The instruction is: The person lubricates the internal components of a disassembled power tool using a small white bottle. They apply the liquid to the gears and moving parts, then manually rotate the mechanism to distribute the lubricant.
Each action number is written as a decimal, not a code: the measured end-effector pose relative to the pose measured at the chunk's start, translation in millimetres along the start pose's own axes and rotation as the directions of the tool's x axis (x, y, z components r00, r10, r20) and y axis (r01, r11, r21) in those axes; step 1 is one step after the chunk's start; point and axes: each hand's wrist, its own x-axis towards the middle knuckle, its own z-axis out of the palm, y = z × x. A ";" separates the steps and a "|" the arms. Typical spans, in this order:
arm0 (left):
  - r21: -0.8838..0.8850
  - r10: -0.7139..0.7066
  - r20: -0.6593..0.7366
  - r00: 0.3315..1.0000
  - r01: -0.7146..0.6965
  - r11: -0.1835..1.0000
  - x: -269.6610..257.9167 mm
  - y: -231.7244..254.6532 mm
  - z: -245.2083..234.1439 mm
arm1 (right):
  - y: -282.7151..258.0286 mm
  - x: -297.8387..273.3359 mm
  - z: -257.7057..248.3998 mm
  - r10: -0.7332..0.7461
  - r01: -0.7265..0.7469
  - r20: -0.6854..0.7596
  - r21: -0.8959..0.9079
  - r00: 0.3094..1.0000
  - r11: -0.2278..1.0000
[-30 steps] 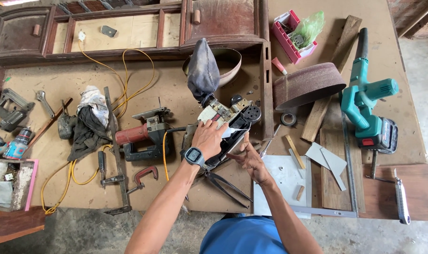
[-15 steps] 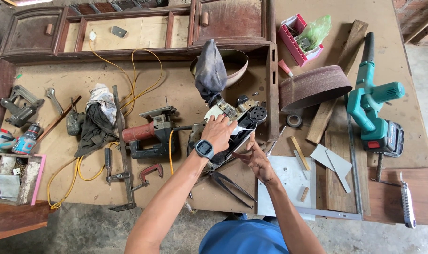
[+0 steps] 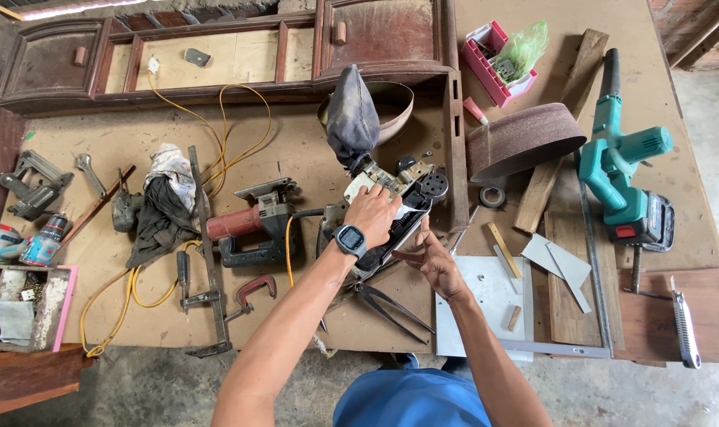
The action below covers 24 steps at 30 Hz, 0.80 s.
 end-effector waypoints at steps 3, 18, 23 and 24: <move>0.001 0.008 0.004 1.000 -0.008 1.000 -1.1 2.2 -4.6 | -41.0 -11.4 32.8 -0.011 0.011 -0.008 0.017 1.000 1.000; -0.014 0.005 0.079 0.997 -0.004 1.000 -19.8 12.5 -27.1 | -19.6 -8.3 16.5 -0.006 0.005 0.002 0.033 1.000 0.999; -0.019 -0.003 0.101 0.995 0.005 1.000 -23.8 11.4 -23.9 | -39.6 -11.6 33.4 -0.013 0.012 0.013 0.013 1.000 1.000; -0.020 -0.002 0.110 0.994 0.005 1.000 -23.8 10.9 -21.9 | -37.4 -11.3 32.1 -0.016 0.015 0.014 0.014 1.000 1.000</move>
